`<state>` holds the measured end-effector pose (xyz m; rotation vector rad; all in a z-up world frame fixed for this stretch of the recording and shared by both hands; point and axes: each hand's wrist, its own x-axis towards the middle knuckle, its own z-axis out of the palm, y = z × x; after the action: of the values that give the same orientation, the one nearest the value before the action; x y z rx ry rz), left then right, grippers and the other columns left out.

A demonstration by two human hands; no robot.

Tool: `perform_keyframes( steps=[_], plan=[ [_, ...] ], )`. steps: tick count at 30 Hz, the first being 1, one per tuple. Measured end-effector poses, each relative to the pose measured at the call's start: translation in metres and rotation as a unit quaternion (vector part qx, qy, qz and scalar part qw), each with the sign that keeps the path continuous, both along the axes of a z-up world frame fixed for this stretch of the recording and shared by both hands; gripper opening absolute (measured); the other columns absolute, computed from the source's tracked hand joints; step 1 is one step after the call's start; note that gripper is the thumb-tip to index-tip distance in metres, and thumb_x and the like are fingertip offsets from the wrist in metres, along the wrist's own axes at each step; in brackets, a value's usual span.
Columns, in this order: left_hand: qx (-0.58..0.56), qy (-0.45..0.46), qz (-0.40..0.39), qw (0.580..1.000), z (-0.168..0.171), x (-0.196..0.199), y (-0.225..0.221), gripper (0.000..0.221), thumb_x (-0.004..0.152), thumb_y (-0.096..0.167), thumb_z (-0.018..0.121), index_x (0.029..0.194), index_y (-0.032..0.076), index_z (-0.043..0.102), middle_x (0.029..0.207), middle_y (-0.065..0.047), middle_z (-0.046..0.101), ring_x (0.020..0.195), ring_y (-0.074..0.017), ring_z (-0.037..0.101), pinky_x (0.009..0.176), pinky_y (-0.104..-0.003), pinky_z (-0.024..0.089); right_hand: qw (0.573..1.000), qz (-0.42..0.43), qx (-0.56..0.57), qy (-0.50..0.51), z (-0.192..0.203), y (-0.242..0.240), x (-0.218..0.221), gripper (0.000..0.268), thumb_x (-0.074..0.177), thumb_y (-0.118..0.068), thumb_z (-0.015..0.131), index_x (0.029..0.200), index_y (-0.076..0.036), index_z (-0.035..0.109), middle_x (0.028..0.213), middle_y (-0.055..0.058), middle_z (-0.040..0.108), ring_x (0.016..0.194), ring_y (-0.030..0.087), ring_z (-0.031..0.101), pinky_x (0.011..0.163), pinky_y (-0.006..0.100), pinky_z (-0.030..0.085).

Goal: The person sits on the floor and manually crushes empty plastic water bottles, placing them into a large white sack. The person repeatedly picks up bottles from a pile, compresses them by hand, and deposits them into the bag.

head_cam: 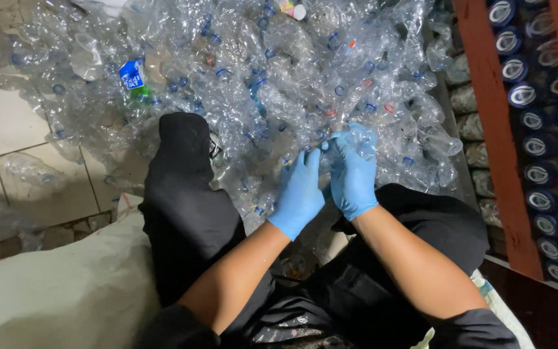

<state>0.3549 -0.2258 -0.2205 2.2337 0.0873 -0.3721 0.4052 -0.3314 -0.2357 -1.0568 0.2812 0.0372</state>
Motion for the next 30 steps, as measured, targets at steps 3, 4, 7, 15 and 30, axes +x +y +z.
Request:
perform_keyframes(
  steps=[3, 4, 7, 15, 30],
  plan=[
    [0.184, -0.182, 0.034, 0.965, -0.059, 0.003, 0.006, 0.050, 0.069, 0.009, 0.068, 0.119, 0.014, 0.066, 0.097, -0.006, 0.075, 0.076, -0.0309, 0.076, 0.075, -0.043, 0.060, 0.999, 0.049, -0.002, 0.002, 0.008, 0.008, 0.000, 0.036, 0.093, 0.008, 0.065, 0.122, -0.006, 0.051, 0.091, 0.016, 0.071, 0.083, 0.032, 0.075, 0.063, 0.037, 0.065],
    [0.184, -0.182, 0.034, 0.965, -0.036, 0.004, 0.010, 0.050, 0.069, 0.009, 0.068, 0.119, 0.014, 0.066, 0.097, -0.006, 0.075, 0.076, -0.0309, 0.076, 0.075, -0.043, 0.060, 0.999, 0.049, -0.002, 0.002, 0.007, 0.008, 0.000, 0.036, 0.093, 0.008, 0.065, 0.122, -0.006, 0.051, 0.091, 0.016, 0.071, 0.083, 0.032, 0.075, 0.063, 0.037, 0.065],
    [0.067, -0.091, 0.023, 0.993, 0.000, 0.008, 0.016, 0.016, 0.072, 0.011, 0.072, 0.089, 0.010, 0.074, 0.082, -0.006, 0.075, 0.074, -0.0355, 0.073, 0.078, -0.042, 0.059, 0.977, 0.147, -0.130, -0.086, 0.006, 0.003, 0.005, 0.041, 0.091, 0.007, 0.071, 0.127, -0.005, 0.053, 0.098, 0.015, 0.076, 0.094, 0.023, 0.075, 0.077, 0.029, 0.062],
    [-0.449, 0.083, -0.074, 0.886, -0.028, -0.003, 0.024, 0.021, 0.088, 0.023, 0.083, 0.080, 0.006, 0.072, 0.063, -0.003, 0.069, 0.046, -0.0082, 0.055, 0.047, -0.022, 0.048, 0.911, 0.407, 0.007, -0.071, 0.038, -0.025, 0.009, 0.035, 0.084, -0.009, 0.078, 0.112, 0.001, 0.060, 0.097, 0.024, 0.074, 0.059, 0.019, 0.072, 0.043, 0.030, 0.059],
    [-0.655, 0.160, -0.041, 0.737, -0.013, -0.029, 0.018, 0.032, 0.090, 0.031, 0.082, 0.091, 0.005, 0.064, 0.063, -0.008, 0.063, 0.048, -0.0177, 0.059, 0.038, -0.029, 0.049, 0.852, 0.500, 0.154, 0.006, 0.059, -0.025, 0.004, 0.076, 0.080, -0.022, 0.085, 0.138, 0.009, 0.048, 0.132, 0.034, 0.063, 0.067, 0.017, 0.077, 0.038, 0.016, 0.057]
  ],
)
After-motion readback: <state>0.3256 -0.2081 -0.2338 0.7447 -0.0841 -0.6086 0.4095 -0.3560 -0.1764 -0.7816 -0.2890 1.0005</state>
